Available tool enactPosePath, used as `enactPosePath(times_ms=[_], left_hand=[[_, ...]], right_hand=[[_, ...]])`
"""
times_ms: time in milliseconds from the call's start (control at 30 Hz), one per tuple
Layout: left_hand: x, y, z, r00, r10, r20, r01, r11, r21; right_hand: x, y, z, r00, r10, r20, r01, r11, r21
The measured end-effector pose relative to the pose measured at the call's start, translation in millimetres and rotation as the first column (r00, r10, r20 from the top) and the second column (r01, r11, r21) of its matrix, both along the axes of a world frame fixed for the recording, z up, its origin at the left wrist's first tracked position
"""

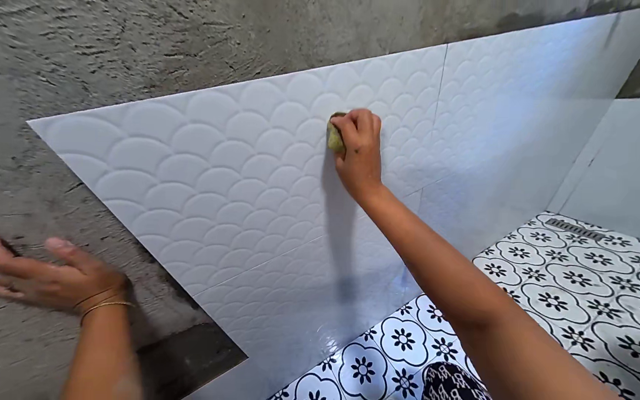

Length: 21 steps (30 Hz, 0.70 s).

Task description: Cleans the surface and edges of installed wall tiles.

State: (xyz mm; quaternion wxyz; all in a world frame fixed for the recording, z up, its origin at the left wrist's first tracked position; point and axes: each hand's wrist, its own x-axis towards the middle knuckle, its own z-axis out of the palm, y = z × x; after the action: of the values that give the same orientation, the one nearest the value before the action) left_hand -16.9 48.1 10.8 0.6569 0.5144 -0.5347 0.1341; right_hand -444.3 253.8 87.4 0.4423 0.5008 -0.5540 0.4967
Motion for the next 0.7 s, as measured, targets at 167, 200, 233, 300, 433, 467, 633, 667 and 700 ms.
enactPosePath(times_ms=[167, 200, 233, 300, 433, 467, 633, 667, 700], left_hand=[[-2.4, 5.6, 1.6, 1.0, -0.014, -0.002, 0.014, 1.0, -0.009], [-1.9, 5.4, 1.7, 1.0, -0.017, -0.002, 0.017, 1.0, -0.013], [-1.6, 4.6, 1.4, 1.0, -0.02, 0.001, 0.02, 1.0, -0.014], [-0.6, 3.2, -0.1, 0.999, -0.034, 0.009, 0.034, 0.999, -0.01], [-1.1, 3.2, 0.1, 1.0, -0.027, 0.012, 0.027, 1.0, -0.014], [-0.3, 1.2, -0.6, 1.0, -0.024, 0.012, 0.024, 1.0, -0.018], [2.4, -8.0, -3.5, 1.0, -0.007, 0.016, 0.008, 0.999, -0.053], [3.0, -8.3, -3.6, 1.0, -0.006, 0.016, 0.006, 0.998, -0.058], [3.4, -8.4, -3.7, 1.0, -0.004, 0.019, 0.005, 0.998, -0.063]], right_hand=[[-2.4, 3.0, -15.9, 0.993, -0.01, -0.121, 0.014, 0.999, 0.037], [-4.4, 4.3, -6.1, 0.996, -0.021, -0.087, 0.025, 0.999, 0.044], [-5.1, 4.6, 3.1, 0.998, -0.034, -0.05, 0.036, 0.998, 0.042], [-1.0, 3.3, 8.0, 0.999, -0.051, -0.015, 0.052, 0.998, 0.024], [4.3, 3.9, -15.2, 0.993, -0.074, -0.092, 0.078, 0.996, 0.034], [3.3, 4.6, -15.2, 0.992, -0.081, -0.098, 0.085, 0.995, 0.045], [3.4, 3.7, -11.6, 0.99, -0.107, -0.089, 0.11, 0.993, 0.035], [4.0, 4.0, -16.1, 0.991, -0.105, -0.087, 0.109, 0.994, 0.034], [4.1, 4.5, -20.4, 0.991, -0.104, -0.085, 0.107, 0.994, 0.036]])
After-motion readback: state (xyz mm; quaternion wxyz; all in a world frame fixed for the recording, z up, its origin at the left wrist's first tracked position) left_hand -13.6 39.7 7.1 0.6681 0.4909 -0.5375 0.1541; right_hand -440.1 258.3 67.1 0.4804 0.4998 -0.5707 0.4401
